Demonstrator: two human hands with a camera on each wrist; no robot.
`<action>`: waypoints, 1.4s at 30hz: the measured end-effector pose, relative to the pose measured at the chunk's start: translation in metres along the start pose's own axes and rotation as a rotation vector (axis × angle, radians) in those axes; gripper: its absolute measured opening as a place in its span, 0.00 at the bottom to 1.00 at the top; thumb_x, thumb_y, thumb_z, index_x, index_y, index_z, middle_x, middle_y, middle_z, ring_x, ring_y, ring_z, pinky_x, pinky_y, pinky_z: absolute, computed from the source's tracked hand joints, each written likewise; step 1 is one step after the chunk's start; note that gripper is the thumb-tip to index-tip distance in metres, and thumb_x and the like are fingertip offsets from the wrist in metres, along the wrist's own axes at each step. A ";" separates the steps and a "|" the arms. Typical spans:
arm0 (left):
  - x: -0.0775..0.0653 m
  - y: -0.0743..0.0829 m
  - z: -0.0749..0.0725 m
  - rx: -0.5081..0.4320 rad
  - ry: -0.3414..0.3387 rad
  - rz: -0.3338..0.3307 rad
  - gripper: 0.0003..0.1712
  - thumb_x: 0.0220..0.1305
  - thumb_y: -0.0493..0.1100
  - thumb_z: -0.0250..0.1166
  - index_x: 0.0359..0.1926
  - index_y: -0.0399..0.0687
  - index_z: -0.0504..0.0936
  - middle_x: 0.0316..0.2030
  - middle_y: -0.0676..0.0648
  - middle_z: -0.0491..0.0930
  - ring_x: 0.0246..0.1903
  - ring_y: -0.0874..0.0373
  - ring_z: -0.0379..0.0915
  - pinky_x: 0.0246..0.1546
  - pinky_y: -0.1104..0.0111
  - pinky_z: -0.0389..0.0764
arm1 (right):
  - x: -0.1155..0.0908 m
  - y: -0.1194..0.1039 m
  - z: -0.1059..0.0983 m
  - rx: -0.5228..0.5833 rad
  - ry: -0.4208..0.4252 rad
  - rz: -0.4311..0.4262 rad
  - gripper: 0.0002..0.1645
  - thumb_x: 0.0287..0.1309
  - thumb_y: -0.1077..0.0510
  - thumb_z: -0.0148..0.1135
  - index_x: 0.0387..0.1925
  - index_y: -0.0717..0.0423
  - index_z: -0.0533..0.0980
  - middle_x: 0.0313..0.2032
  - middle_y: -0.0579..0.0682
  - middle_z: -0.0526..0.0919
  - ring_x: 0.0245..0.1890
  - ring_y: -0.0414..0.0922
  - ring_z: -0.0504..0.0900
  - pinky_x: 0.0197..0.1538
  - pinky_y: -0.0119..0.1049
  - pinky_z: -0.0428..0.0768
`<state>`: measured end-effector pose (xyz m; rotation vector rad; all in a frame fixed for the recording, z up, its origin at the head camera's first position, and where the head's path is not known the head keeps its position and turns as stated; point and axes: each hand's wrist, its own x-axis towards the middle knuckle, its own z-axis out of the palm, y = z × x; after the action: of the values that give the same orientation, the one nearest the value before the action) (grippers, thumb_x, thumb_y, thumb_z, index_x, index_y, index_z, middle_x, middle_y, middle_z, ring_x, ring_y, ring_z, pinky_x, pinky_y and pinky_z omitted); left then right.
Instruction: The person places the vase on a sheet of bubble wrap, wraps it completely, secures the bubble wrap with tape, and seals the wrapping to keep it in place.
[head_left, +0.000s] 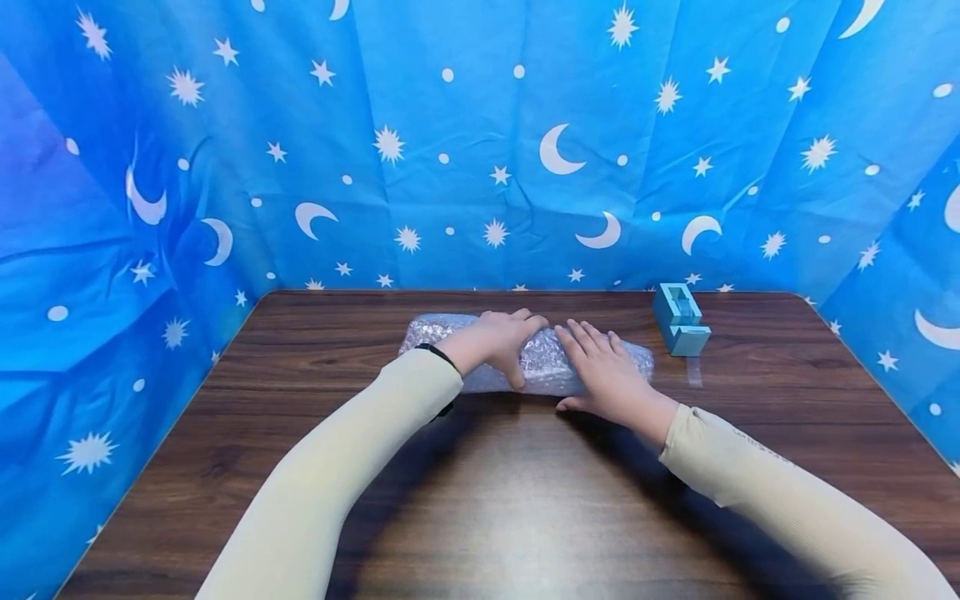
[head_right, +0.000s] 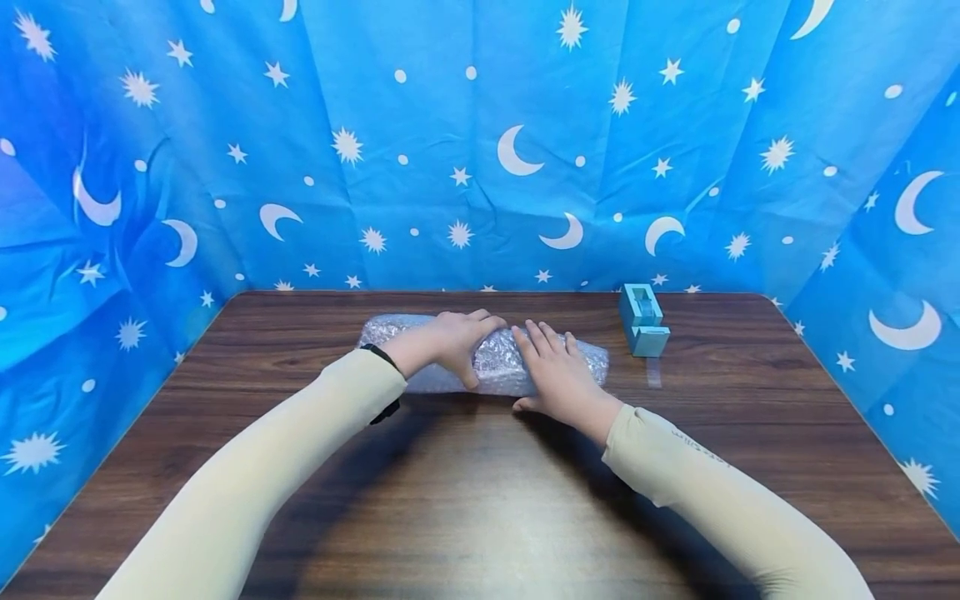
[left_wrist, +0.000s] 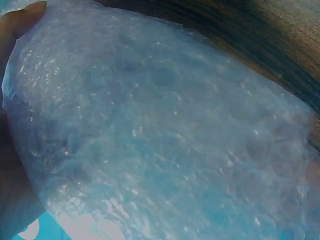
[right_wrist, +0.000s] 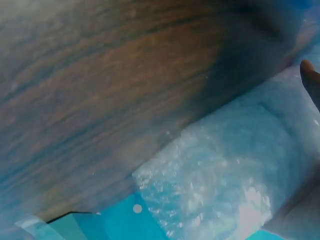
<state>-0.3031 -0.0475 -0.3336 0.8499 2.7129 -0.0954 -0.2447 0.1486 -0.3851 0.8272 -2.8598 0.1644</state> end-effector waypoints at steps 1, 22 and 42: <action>0.001 -0.001 0.000 -0.005 -0.007 0.000 0.62 0.49 0.54 0.81 0.80 0.51 0.56 0.76 0.44 0.63 0.73 0.45 0.66 0.75 0.44 0.66 | 0.002 -0.001 0.002 0.004 0.001 0.004 0.65 0.48 0.38 0.80 0.76 0.63 0.57 0.74 0.68 0.65 0.75 0.66 0.65 0.72 0.70 0.65; 0.006 -0.005 -0.002 -0.091 -0.028 -0.009 0.60 0.49 0.53 0.81 0.79 0.57 0.57 0.74 0.42 0.65 0.71 0.44 0.67 0.74 0.47 0.67 | 0.015 0.004 0.017 0.047 0.057 -0.007 0.51 0.51 0.50 0.80 0.69 0.65 0.64 0.61 0.67 0.81 0.61 0.62 0.81 0.66 0.61 0.77; -0.002 -0.008 0.025 0.124 0.265 0.059 0.60 0.52 0.63 0.78 0.80 0.59 0.56 0.78 0.37 0.57 0.78 0.35 0.53 0.76 0.36 0.57 | 0.038 0.027 0.002 0.291 -0.185 0.114 0.50 0.55 0.48 0.77 0.71 0.61 0.61 0.60 0.65 0.80 0.57 0.60 0.83 0.65 0.58 0.80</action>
<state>-0.2993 -0.0590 -0.3570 1.0451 2.9495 -0.1493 -0.2912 0.1514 -0.3817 0.7623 -3.1064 0.5575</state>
